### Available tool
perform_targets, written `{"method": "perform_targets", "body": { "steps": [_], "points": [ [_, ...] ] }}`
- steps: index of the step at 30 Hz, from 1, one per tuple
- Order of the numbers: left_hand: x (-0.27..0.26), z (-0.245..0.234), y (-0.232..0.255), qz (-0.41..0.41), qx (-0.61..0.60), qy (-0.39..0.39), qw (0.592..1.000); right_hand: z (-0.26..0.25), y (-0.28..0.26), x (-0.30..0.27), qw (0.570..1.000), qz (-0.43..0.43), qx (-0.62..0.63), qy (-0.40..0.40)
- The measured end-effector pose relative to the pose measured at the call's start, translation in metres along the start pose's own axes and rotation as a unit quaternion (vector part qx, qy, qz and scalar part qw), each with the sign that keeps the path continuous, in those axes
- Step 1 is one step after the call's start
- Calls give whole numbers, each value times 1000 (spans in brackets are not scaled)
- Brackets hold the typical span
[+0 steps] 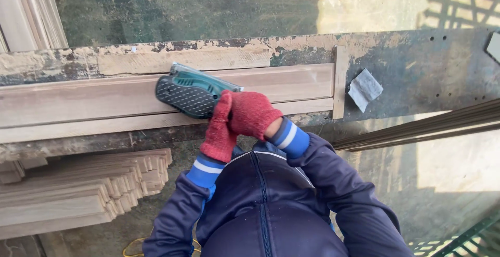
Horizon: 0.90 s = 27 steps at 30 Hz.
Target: The recorder is sanding a wooden plank on a workbench using an electric orbital sander followed by manual sanding with a piece of sandpaper.
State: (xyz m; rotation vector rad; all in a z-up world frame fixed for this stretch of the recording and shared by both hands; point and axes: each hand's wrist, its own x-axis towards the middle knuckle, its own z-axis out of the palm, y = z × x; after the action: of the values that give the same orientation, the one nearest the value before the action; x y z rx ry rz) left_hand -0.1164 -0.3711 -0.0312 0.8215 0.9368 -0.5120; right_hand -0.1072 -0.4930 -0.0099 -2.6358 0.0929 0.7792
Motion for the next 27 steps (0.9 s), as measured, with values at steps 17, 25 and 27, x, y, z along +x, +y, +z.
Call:
{"method": "perform_targets", "body": {
  "steps": [17, 25, 27],
  "points": [
    [-56, 203, -182, -58, 191, -101, 975, -94, 234, -83, 974, 32, -219, -49],
    [-41, 186, -185, -81, 156, -125, 976, -80, 225, -69, 993, 84, -67, -54],
    [-13, 173, -195, -41, 21, -114, 992, -51, 235, -48, 996, 39, -69, -26]
  ]
}}
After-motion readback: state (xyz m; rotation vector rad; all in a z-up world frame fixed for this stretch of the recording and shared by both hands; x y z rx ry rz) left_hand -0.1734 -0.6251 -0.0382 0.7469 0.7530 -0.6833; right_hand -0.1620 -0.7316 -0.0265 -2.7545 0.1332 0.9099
